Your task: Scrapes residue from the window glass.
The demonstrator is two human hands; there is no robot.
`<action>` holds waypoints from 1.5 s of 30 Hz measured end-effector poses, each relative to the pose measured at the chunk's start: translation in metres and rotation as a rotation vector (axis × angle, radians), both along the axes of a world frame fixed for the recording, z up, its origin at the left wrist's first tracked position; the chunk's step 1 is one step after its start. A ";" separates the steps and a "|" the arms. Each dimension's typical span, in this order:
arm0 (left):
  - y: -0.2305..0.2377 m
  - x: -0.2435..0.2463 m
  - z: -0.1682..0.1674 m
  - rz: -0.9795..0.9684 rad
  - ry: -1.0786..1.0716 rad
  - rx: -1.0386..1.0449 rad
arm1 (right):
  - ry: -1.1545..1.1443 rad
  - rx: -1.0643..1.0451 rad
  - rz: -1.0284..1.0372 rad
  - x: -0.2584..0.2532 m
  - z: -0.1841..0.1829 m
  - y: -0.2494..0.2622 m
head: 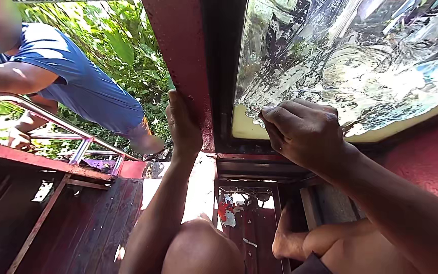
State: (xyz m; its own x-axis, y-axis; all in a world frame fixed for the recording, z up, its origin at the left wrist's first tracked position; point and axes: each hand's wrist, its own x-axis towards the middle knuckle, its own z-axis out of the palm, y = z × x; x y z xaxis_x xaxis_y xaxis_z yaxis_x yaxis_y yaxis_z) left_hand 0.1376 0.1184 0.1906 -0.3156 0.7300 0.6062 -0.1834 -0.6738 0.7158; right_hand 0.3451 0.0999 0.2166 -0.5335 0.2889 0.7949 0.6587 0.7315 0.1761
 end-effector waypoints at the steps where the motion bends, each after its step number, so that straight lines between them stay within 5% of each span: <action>1: -0.001 0.001 0.001 0.000 -0.008 -0.006 | 0.001 -0.003 -0.003 -0.001 0.000 0.000; 45: -0.004 -0.002 -0.006 -0.052 0.005 -0.014 | 0.007 0.054 -0.014 -0.009 0.007 0.000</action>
